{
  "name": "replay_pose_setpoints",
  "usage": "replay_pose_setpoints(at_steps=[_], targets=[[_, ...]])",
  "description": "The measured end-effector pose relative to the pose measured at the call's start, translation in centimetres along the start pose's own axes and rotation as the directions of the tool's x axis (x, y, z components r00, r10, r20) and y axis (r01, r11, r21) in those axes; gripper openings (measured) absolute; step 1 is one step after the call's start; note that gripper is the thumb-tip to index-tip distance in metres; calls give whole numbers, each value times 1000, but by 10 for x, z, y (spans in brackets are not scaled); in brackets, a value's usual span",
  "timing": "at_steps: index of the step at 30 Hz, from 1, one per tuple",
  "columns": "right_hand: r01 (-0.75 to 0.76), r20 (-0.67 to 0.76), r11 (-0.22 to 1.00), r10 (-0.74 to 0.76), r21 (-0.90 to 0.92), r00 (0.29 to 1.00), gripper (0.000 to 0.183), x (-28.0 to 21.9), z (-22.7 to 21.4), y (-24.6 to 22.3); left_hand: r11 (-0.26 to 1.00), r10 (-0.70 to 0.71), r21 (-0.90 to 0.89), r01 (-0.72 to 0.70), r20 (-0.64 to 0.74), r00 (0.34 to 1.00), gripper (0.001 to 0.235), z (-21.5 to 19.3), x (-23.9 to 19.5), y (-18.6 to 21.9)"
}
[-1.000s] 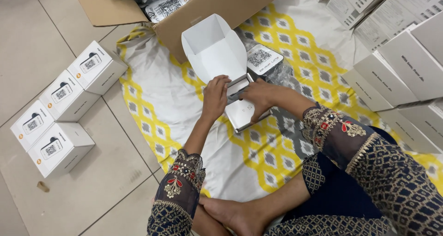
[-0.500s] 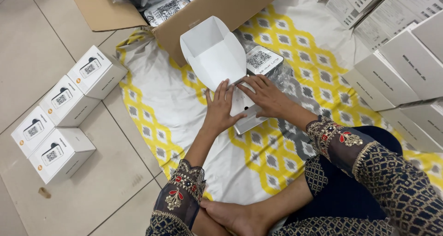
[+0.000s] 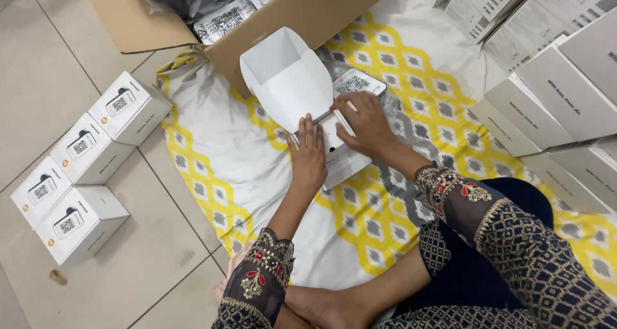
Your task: The person packs electronic devices from plastic bags into white product boxes.
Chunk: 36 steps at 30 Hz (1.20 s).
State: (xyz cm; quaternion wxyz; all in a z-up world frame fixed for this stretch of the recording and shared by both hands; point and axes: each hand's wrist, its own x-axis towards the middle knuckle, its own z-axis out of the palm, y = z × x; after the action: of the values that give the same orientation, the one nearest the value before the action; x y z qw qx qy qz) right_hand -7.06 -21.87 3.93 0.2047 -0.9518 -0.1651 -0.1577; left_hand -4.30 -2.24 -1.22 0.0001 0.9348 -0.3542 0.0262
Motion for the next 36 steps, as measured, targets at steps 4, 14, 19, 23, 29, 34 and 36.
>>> replay_pose_setpoints(at_steps=[4, 14, 19, 23, 29, 34, 36], targets=[[-341, -253, 920, 289, -192, 923, 70, 22, 22, 49, 1000, -6, -3, 6, 47, 999, 76, -2, 5, -3], [-647, 281, 734, 678, -208, 679, 131, 34, 18, 73, 1000, 3, -7, -3, -3, 1000, 70, -10, 7, -7], [-832, -158, 548, 833, 90, 531, 119, -2, -16, 26, 779, -251, -622, 73, -204, 946, 47, -28, -2, -7], [-603, -350, 710, 704, 364, 617, 116, -39, -10, -21, 506, -308, -863, 7, -174, 935, 47, -49, 3, -1], [-607, -183, 688, 708, 396, 682, 115, -35, 18, -82, 234, -500, -958, 163, 26, 866, 48, -26, 2, -5], [-679, -77, 696, 710, 234, 700, 113, -42, 49, -90, 680, -467, -686, 259, -134, 874, 46, 31, -9, -27], [-607, -100, 776, 627, 173, 773, 109, -43, 46, -87, 704, -440, -682, 196, -203, 875, 39, 30, -13, -32]])
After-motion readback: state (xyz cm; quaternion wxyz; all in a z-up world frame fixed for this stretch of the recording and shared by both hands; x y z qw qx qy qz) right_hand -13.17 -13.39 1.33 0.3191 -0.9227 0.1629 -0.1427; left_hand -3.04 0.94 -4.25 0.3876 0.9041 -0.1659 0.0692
